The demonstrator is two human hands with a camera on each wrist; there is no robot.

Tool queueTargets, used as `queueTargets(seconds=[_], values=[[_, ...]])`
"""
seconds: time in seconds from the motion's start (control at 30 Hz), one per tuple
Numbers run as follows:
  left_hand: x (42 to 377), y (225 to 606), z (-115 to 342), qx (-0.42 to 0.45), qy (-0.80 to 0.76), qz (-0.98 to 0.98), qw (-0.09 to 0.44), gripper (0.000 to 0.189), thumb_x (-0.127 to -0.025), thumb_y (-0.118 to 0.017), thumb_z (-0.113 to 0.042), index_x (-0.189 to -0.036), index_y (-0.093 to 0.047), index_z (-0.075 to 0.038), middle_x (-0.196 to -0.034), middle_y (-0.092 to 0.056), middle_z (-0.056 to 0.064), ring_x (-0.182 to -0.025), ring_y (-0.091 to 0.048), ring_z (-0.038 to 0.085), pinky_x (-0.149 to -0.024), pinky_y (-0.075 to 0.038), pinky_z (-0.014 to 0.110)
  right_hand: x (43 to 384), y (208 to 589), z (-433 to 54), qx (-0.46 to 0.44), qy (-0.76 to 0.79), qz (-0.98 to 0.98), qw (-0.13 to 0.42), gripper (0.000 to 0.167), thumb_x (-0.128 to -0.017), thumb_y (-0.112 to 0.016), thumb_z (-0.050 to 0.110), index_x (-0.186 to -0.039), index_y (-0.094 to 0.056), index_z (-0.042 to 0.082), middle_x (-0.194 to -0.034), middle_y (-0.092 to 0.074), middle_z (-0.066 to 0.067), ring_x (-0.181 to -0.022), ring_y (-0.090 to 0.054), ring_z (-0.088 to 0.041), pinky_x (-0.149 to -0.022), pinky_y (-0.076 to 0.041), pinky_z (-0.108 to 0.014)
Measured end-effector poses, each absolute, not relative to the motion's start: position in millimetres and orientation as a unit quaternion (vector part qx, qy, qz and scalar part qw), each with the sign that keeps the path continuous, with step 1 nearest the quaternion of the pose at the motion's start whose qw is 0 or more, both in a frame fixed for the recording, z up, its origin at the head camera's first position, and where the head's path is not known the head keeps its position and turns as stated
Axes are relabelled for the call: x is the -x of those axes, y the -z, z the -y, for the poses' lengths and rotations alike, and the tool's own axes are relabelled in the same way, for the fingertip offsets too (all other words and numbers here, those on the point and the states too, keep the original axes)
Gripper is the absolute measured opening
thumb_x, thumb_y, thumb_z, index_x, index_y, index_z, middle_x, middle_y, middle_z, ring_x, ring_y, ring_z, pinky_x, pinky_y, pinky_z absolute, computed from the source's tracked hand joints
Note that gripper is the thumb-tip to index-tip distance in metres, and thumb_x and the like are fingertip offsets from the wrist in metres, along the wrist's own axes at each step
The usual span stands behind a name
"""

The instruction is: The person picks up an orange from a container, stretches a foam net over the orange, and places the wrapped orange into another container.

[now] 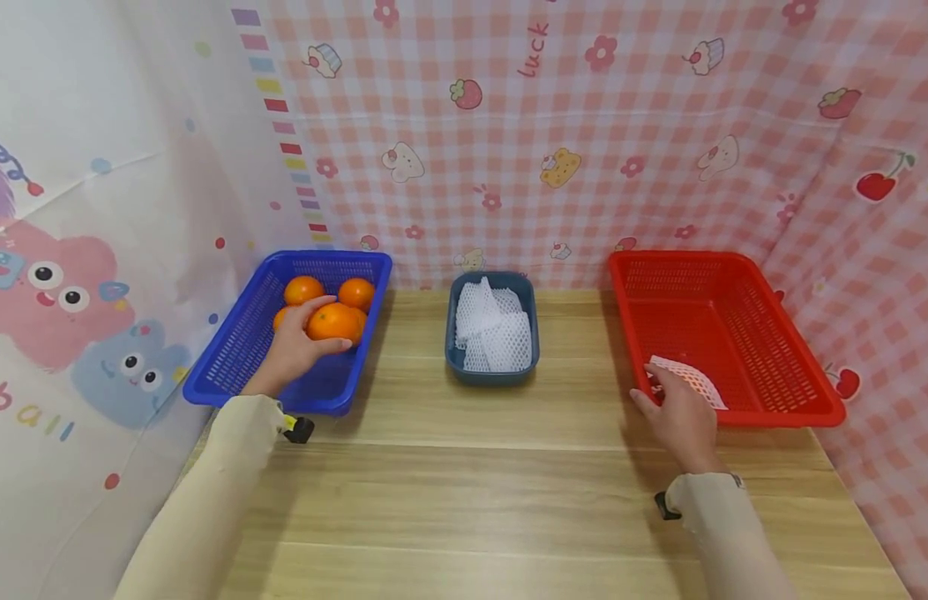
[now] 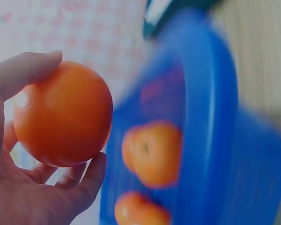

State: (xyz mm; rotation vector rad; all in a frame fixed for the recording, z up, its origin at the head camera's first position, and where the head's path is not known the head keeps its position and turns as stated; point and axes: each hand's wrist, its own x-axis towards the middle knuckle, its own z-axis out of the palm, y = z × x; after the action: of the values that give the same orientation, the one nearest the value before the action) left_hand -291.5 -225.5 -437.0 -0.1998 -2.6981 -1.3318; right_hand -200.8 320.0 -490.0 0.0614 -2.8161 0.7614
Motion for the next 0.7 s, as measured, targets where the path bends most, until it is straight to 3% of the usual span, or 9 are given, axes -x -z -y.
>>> queueTargets(seconds=[0.27, 0.7], values=[[274, 440, 160, 0.114, 0.48, 0.869, 0.033, 0.073, -0.073, -0.085, -0.021, -0.139, -0.052, -0.018, -0.129, -0.045, 0.016, -0.112, -0.047, 0.032, -0.094, -0.04, 0.051, 201, 488, -322, -0.022, -0.263, 0.958, 0.107, 0.058, -0.09, -0.071, 0.027, -0.137, -0.052, 0.0, -0.111, -0.063, -0.023, -0.094, -0.059, -0.037, -0.077, -0.045, -0.056], [264, 513, 108, 0.102, 0.458, 0.881, -0.059, 0.076, -0.07, -0.087, -0.024, -0.139, -0.053, -0.02, -0.126, -0.047, 0.014, -0.106, -0.052, 0.031, -0.094, -0.043, 0.05, 199, 488, -320, -0.014, -0.267, 0.959, 0.096, 0.06, -0.091, -0.07, 0.03, -0.14, -0.05, 0.001, -0.115, -0.062, -0.023, -0.095, -0.058, -0.037, -0.078, -0.046, -0.056]])
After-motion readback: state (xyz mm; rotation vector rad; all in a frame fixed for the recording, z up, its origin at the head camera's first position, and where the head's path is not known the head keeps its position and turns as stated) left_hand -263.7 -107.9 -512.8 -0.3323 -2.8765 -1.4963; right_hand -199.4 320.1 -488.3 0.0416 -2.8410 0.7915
